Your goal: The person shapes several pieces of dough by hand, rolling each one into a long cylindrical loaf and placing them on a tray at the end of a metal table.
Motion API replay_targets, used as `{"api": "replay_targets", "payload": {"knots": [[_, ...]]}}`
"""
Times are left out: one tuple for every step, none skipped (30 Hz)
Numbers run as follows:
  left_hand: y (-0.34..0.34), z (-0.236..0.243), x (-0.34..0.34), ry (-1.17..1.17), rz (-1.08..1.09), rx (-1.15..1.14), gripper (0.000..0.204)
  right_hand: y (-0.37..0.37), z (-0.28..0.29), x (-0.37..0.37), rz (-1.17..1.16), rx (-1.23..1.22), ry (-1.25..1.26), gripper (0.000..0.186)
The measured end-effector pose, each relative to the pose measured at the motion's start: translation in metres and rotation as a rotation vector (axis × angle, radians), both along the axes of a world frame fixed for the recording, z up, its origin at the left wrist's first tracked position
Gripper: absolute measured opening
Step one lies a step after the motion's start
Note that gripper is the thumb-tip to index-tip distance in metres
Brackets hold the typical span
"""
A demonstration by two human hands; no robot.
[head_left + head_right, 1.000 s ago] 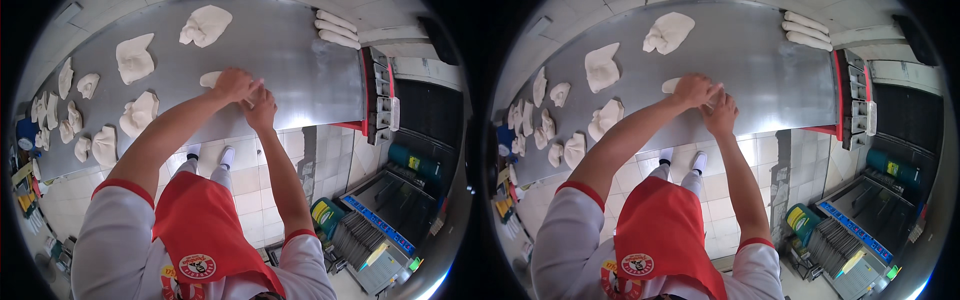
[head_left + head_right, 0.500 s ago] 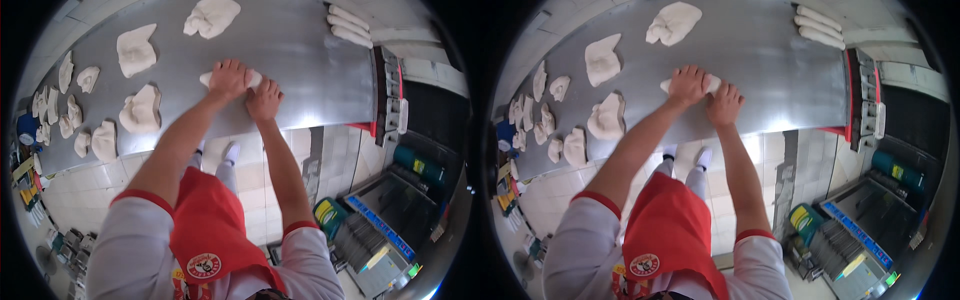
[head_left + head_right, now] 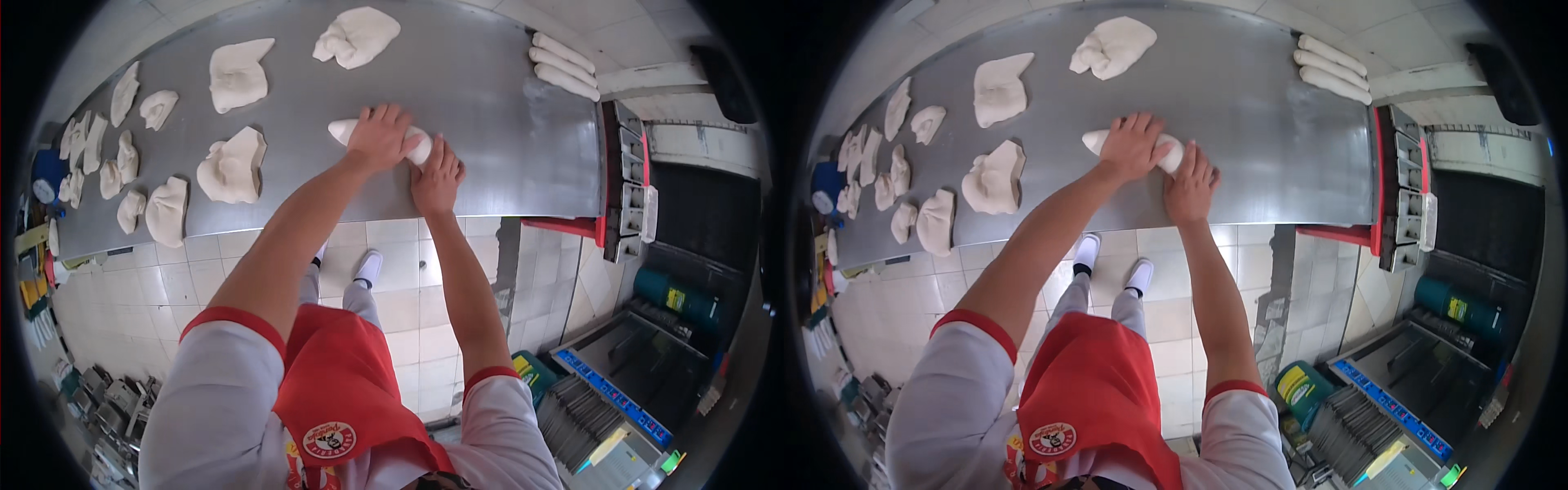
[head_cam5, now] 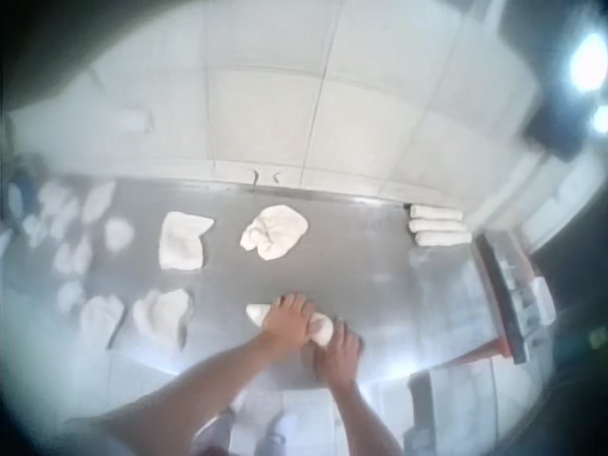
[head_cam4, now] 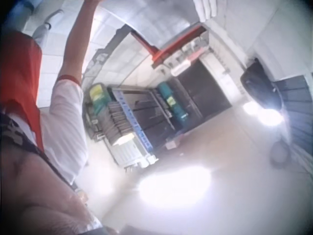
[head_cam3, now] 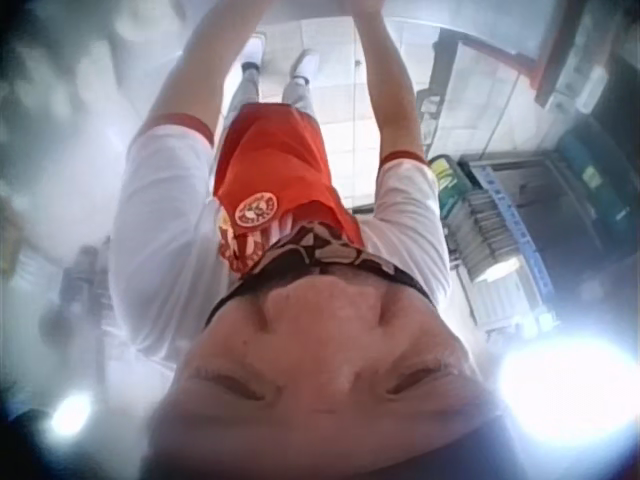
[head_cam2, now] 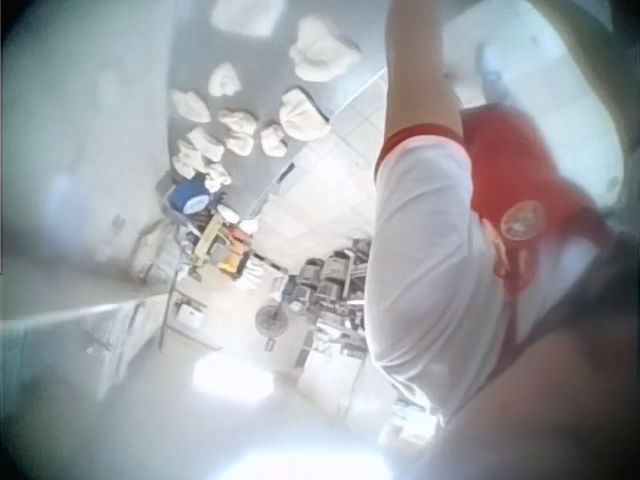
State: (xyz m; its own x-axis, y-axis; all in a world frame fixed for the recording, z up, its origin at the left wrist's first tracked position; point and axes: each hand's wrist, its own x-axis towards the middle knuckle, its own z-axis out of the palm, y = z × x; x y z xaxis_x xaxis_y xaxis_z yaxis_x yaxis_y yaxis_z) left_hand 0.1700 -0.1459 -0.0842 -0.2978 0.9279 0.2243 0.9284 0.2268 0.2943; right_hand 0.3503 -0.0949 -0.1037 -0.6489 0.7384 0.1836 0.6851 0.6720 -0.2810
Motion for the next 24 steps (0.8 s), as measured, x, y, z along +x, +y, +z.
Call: {"api": "replay_targets", "payload": {"knots": [[-0.007,-0.001,-0.001,-0.059,-0.021,-0.043,0.052,-0.005,0.009,0.001,0.002,-0.039,-0.038,0.09],[-0.023,-0.005,-0.002,-0.117,-0.037,-0.093,0.055,-0.02,0.016,0.004,0.009,-0.086,-0.074,0.09],[-0.039,-0.009,-0.007,-0.176,-0.049,-0.145,0.059,-0.031,0.021,0.002,0.019,-0.134,-0.111,0.09],[-0.031,0.007,-0.018,-0.247,-0.123,-0.219,0.06,-0.022,0.029,-0.001,0.031,-0.111,-0.079,0.09],[-0.026,0.028,-0.032,-0.321,-0.195,-0.303,0.062,-0.015,0.033,-0.003,0.044,-0.095,-0.05,0.09],[-0.029,0.04,-0.038,-0.4,-0.266,-0.395,0.065,-0.015,0.034,-0.004,0.059,-0.089,-0.026,0.09],[-0.03,0.042,-0.035,-0.322,-0.255,-0.333,0.069,-0.012,0.025,-0.005,0.077,-0.016,0.006,0.088],[-0.027,0.039,-0.024,-0.25,-0.259,-0.273,0.074,-0.007,0.005,0.002,0.08,0.055,0.03,0.087],[-0.027,0.034,-0.013,-0.181,-0.252,-0.224,0.08,-0.006,-0.006,0.008,0.091,0.114,0.053,0.086],[-0.038,0.034,-0.013,-0.176,-0.22,-0.294,0.08,-0.013,0.001,0.004,0.108,0.017,-0.012,0.087],[-0.048,0.034,-0.011,-0.171,-0.19,-0.363,0.081,-0.018,0.009,0.002,0.123,-0.077,-0.079,0.087],[-0.056,0.034,-0.01,-0.166,-0.162,-0.431,0.082,-0.021,0.018,0.001,0.136,-0.17,-0.147,0.088],[-0.06,0.037,-0.007,-0.164,-0.15,-0.414,0.082,-0.018,0.029,0.01,0.196,-0.141,-0.157,0.086],[-0.057,0.043,-0.005,-0.158,-0.137,-0.385,0.082,-0.003,0.042,0.02,0.257,-0.098,-0.166,0.085],[-0.053,0.049,-0.003,-0.152,-0.126,-0.356,0.082,0.008,0.053,0.026,0.316,-0.055,-0.176,0.084],[-0.035,0.053,0.011,-0.134,-0.143,-0.349,0.078,0.025,0.055,0.04,0.291,-0.004,-0.188,0.081],[-0.032,0.052,0.026,-0.119,-0.145,-0.356,0.074,0.033,0.047,0.051,0.281,0.035,-0.198,0.077],[-0.025,0.051,0.041,-0.104,-0.15,-0.361,0.071,0.043,0.04,0.062,0.268,0.073,-0.21,0.074],[-0.028,0.04,0.045,-0.116,-0.104,-0.255,0.067,0.037,0.041,0.06,0.282,0.114,-0.135,0.071],[-0.03,0.025,0.053,-0.133,-0.066,-0.158,0.064,0.024,0.037,0.062,0.29,0.143,-0.066,0.068],[-0.03,0.011,0.058,-0.149,-0.028,-0.061,0.061,0.015,0.033,0.058,0.296,0.171,0.003,0.065],[-0.013,0.014,0.074,-0.195,-0.034,0.09,0.049,0.018,0.028,0.062,0.277,0.048,0.123,0.061],[-0.008,0.001,0.088,-0.205,0.037,0.117,0.044,0.014,0.021,0.059,0.274,-0.085,0.25,0.058],[-0.004,-0.012,0.101,-0.212,0.11,0.141,0.038,0.01,0.015,0.055,0.266,-0.219,0.377,0.055]]}}
